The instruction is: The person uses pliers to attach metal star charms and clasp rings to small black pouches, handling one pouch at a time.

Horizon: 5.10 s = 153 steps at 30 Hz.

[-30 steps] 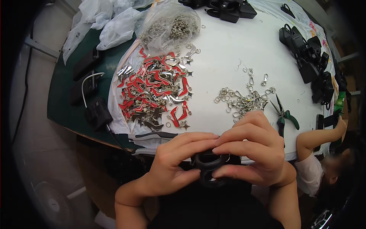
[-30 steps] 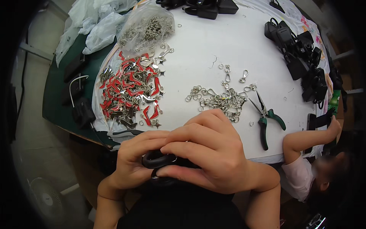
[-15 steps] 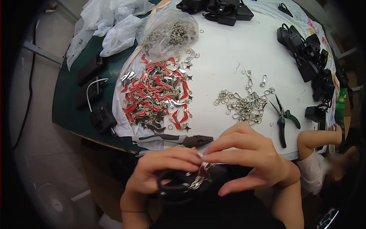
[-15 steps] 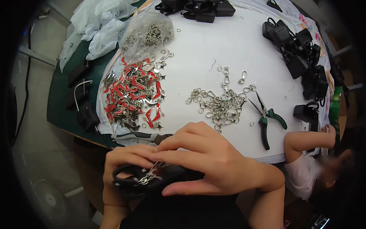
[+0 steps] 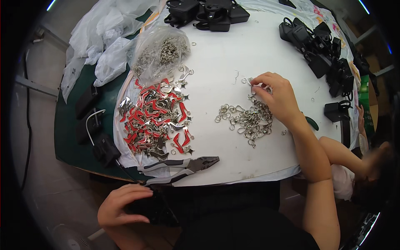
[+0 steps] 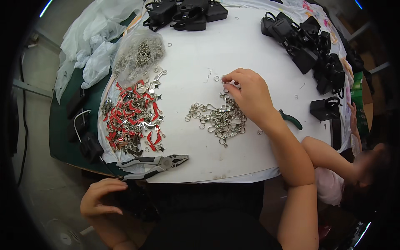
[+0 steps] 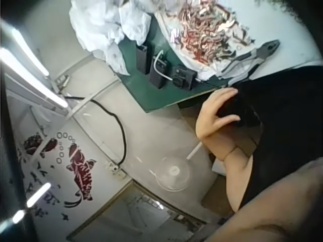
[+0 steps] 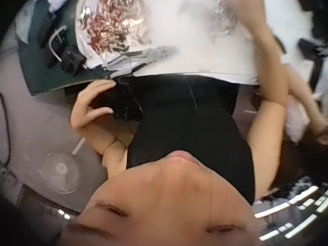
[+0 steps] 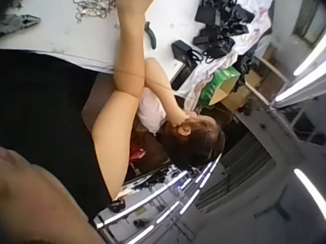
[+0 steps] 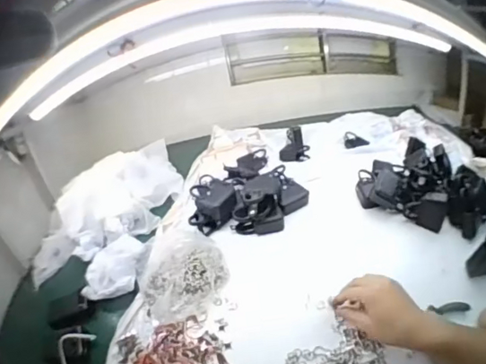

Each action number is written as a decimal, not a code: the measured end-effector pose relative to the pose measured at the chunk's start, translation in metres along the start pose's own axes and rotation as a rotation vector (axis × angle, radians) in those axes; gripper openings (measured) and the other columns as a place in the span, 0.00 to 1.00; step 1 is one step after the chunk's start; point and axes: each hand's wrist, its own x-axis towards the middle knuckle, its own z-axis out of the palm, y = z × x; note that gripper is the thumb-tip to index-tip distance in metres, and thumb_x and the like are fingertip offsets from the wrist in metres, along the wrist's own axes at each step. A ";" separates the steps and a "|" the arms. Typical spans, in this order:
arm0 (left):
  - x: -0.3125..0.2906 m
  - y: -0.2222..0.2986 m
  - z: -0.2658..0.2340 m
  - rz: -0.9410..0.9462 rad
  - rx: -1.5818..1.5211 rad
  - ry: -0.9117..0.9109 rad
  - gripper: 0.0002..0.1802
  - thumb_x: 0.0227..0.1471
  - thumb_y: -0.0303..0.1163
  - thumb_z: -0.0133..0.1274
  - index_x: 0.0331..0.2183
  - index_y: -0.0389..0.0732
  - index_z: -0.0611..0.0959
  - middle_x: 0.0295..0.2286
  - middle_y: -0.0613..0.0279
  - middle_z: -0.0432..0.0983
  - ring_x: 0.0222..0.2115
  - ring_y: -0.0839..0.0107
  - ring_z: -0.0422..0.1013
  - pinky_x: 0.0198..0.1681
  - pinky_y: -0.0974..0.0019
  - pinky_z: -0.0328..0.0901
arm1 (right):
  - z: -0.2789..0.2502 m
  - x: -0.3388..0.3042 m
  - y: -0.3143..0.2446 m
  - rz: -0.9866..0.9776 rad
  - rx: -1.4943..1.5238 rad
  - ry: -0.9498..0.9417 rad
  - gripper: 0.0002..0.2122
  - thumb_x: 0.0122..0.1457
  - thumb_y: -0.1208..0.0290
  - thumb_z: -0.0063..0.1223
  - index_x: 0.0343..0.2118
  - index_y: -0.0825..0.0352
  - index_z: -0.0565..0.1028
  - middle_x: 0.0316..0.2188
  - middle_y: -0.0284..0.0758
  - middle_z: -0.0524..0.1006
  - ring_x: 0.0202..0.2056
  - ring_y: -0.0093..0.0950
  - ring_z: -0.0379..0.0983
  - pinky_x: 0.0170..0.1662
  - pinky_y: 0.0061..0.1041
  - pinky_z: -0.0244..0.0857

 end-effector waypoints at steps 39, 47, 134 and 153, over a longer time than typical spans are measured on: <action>0.308 0.040 0.042 0.063 -0.698 0.142 0.07 0.52 0.22 0.60 0.35 0.34 0.79 0.31 0.65 0.78 0.31 0.81 0.74 0.35 0.77 0.68 | -0.024 -0.027 0.005 0.287 1.047 -0.084 0.05 0.56 0.78 0.60 0.35 0.71 0.81 0.29 0.33 0.81 0.32 0.19 0.77 0.38 0.17 0.71; 0.293 0.057 0.038 0.095 -0.691 0.057 0.08 0.52 0.22 0.60 0.35 0.34 0.79 0.32 0.65 0.78 0.33 0.81 0.74 0.36 0.77 0.69 | -0.025 -0.029 0.001 0.254 1.085 -0.044 0.05 0.56 0.78 0.60 0.35 0.72 0.80 0.31 0.34 0.82 0.35 0.20 0.78 0.41 0.19 0.71; 0.203 0.076 0.042 -0.038 -0.518 0.159 0.17 0.56 0.19 0.47 0.48 0.37 0.66 0.39 0.58 0.75 0.45 0.73 0.75 0.45 0.72 0.69 | -0.007 -0.059 -0.045 -0.418 0.783 -0.122 0.11 0.48 0.82 0.67 0.36 0.68 0.82 0.28 0.35 0.77 0.27 0.24 0.75 0.28 0.20 0.69; 0.180 0.051 0.075 0.453 -0.070 0.592 0.28 0.50 0.25 0.64 0.49 0.34 0.67 0.35 0.53 0.75 0.31 0.69 0.77 0.35 0.69 0.71 | -0.013 -0.061 -0.054 -0.303 0.617 -0.034 0.06 0.48 0.79 0.64 0.29 0.64 0.77 0.30 0.31 0.75 0.34 0.30 0.66 0.38 0.28 0.60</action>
